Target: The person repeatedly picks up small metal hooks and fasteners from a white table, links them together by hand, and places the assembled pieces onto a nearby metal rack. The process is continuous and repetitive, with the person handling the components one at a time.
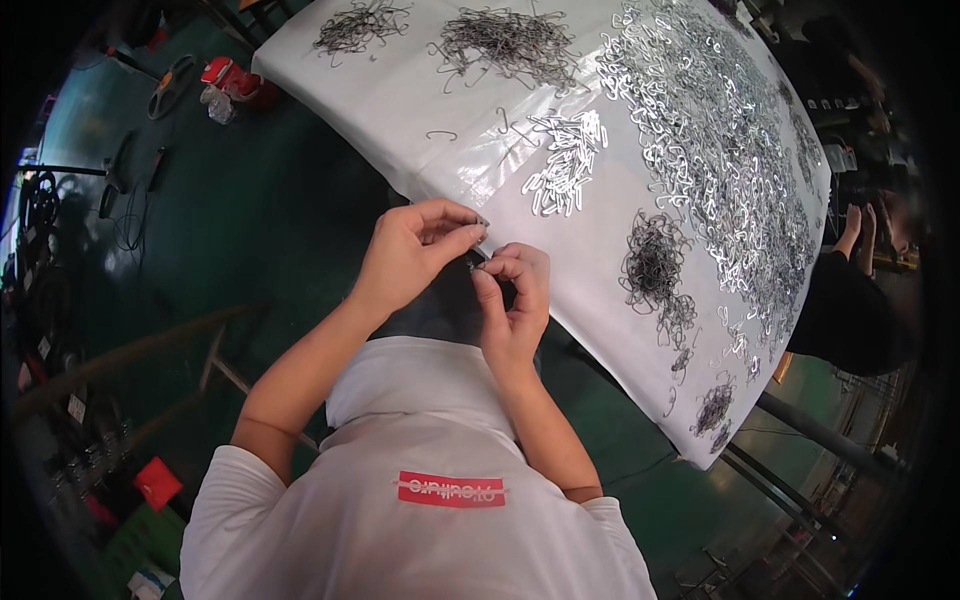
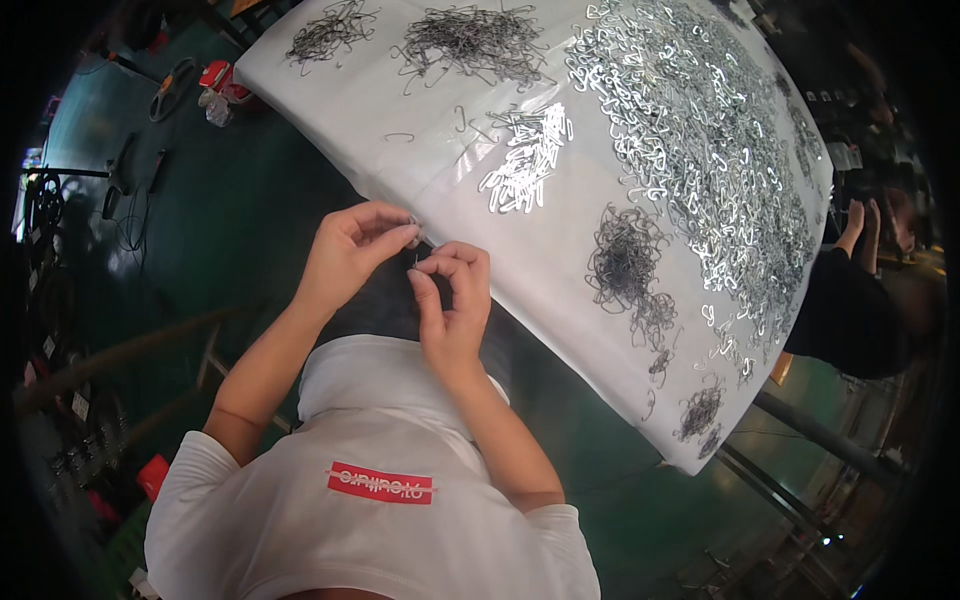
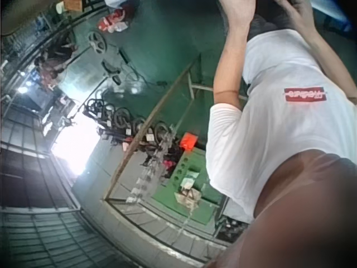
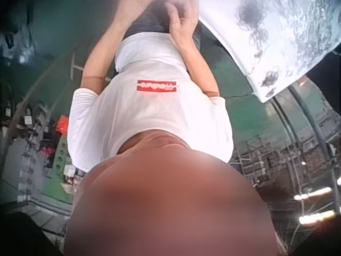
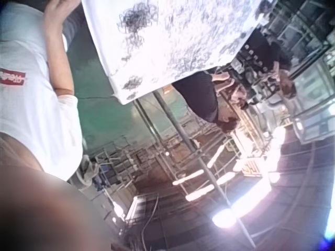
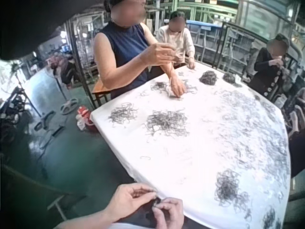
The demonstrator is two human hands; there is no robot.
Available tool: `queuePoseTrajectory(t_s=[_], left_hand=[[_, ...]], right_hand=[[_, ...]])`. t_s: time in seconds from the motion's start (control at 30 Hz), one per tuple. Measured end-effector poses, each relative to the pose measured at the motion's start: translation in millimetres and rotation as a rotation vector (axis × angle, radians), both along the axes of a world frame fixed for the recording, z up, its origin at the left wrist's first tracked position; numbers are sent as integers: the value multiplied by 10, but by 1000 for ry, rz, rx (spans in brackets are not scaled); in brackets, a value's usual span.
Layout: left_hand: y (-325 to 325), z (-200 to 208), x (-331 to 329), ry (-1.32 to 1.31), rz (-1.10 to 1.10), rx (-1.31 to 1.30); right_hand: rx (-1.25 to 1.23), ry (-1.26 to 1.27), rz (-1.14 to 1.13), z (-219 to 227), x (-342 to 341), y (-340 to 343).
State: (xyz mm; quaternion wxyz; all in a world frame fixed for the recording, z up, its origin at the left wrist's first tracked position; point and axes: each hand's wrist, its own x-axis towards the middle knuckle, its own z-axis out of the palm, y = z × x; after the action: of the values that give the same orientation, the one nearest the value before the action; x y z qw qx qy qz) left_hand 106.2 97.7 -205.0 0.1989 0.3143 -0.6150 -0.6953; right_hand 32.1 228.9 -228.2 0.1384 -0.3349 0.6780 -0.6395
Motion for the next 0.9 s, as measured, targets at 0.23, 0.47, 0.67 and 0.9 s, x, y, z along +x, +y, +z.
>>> queuePoseTrajectory(t_s=[0.23, 0.47, 0.67, 0.9], left_hand=[[86, 117, 143, -10, 29, -213], [46, 56, 182, 12, 22, -311], [-9, -33, 250, 43, 22, -480], [27, -101, 315, 29, 61, -498]], right_hand=[[7, 28, -5, 27, 21, -81], [66, 69, 35, -25, 18, -113], [221, 15, 202, -32, -199, -147], [582, 448, 45, -166, -1340, -839]])
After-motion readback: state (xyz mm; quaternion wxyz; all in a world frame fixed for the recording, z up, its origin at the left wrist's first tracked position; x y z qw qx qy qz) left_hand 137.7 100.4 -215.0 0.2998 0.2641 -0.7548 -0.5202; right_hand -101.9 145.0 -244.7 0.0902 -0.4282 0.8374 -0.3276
